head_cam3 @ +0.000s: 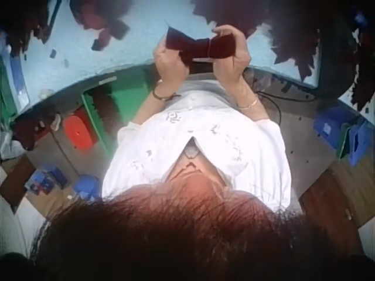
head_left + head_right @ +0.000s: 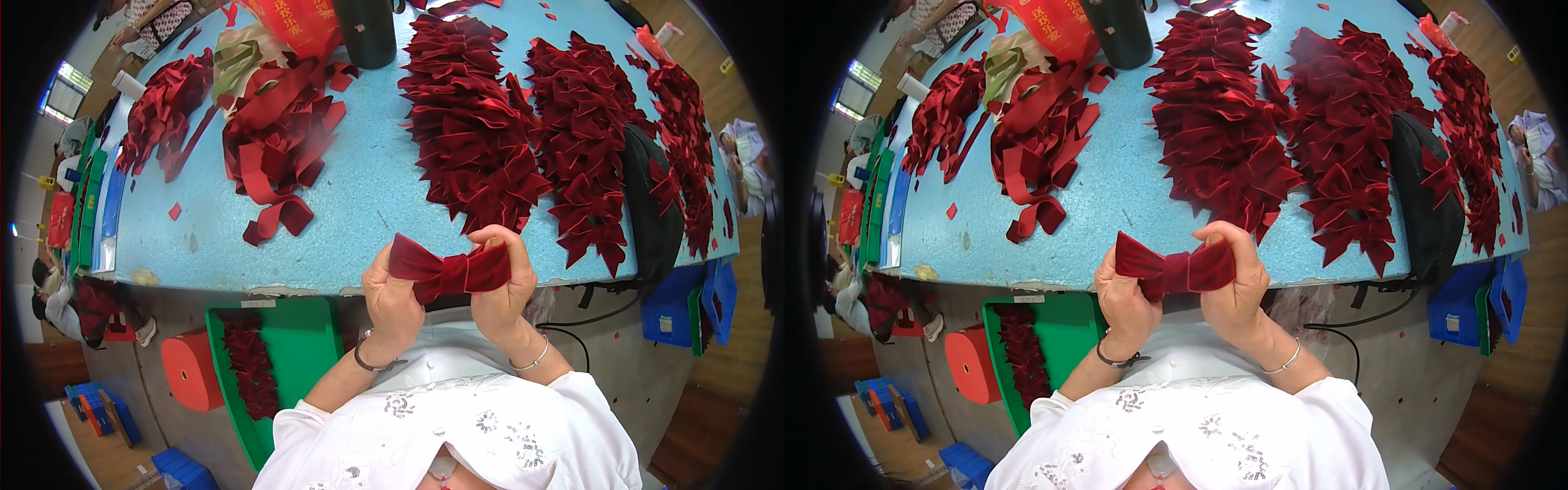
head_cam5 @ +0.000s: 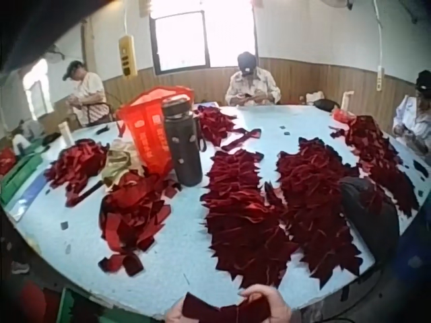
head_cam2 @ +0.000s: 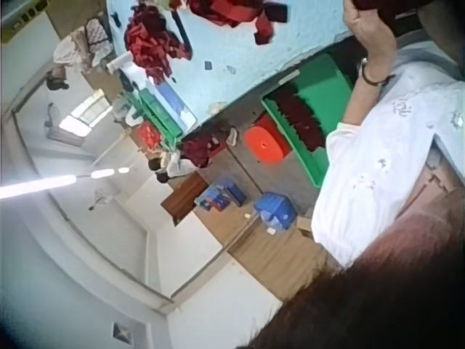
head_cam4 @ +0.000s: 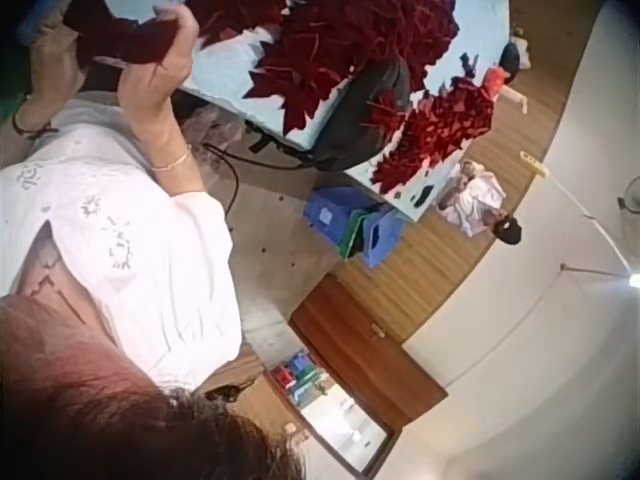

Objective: Folding pieces of red fabric into decorative bows.

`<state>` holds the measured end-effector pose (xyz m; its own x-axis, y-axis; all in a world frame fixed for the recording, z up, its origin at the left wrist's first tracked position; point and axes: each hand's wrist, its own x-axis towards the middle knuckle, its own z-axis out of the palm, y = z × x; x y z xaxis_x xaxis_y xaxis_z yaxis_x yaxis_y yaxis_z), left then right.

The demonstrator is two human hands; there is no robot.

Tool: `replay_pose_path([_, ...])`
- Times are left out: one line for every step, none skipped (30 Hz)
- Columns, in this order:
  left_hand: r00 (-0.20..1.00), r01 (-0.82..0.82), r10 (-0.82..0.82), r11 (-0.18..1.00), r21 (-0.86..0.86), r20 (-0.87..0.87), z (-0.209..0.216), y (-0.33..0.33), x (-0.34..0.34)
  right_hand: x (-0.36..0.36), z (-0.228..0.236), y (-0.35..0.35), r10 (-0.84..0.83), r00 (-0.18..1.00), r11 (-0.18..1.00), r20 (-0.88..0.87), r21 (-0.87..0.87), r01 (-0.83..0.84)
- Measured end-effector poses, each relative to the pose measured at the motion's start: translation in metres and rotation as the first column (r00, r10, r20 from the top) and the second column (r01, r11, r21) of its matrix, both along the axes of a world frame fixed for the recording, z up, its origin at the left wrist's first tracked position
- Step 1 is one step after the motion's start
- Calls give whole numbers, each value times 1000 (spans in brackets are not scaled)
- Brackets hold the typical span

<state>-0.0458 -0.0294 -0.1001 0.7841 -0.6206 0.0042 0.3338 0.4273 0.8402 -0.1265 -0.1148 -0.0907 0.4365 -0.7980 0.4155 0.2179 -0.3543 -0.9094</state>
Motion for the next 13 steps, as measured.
replay_pose_path([999, 2, -3, 999, -34, -33, 1, -1, 1, 0, 1, 0, -8, 1000, 1000, 0, -5, 8])
replay_pose_path([999, 10, -11, 999, -38, -33, 1, -2, 2, 0, 2, -1, 5, 1000, 997, 4, 78, -5])
replay_pose_path([999, 14, -16, 999, 47, 42, 2, -2, 2, 1, 3, -1, 18, 1000, 987, 9, 161, -19])
replay_pose_path([993, 11, -26, 991, 131, 116, 2, -2, 3, 1, 4, -1, 31, 999, 970, 15, 243, -34])
replay_pose_path([981, 0, -41, 977, 214, 188, 2, -2, 4, 2, 6, -1, 25, 1000, 970, 15, 240, -28])
replay_pose_path([981, 4, -45, 977, 213, 187, 4, -2, 4, 4, 9, -1, 38, 998, 949, 44, 311, -50])
replay_pose_path([943, -38, -46, 969, 245, 329, 7, -2, 5, 6, 11, 0, 49, 996, 922, 73, 380, -73])
replay_pose_path([885, -84, -53, 959, 270, 463, 11, -2, 6, 7, 13, 0, 58, 993, 889, 103, 446, -98])
replay_pose_path([808, -133, -64, 948, 287, 586, 12, -2, 7, 8, 15, 0, 56, 993, 890, 101, 447, -95])
replay_pose_path([809, -131, -66, 949, 288, 585, 11, -1, 8, 9, 16, 0, 83, 990, 857, 118, 499, -132])
replay_pose_path([845, -90, -78, 954, 286, 529, 10, 1, 10, 9, 17, 0, 112, 984, 820, 137, 547, -170])
replay_pose_path([878, -50, -92, 958, 281, 470, 7, 4, 12, 10, 19, 0, 139, 978, 779, 158, 592, -207])
replay_pose_path([906, -10, -107, 962, 274, 410, 3, 7, 14, 10, 20, -1, 157, 968, 735, 193, 632, -245])
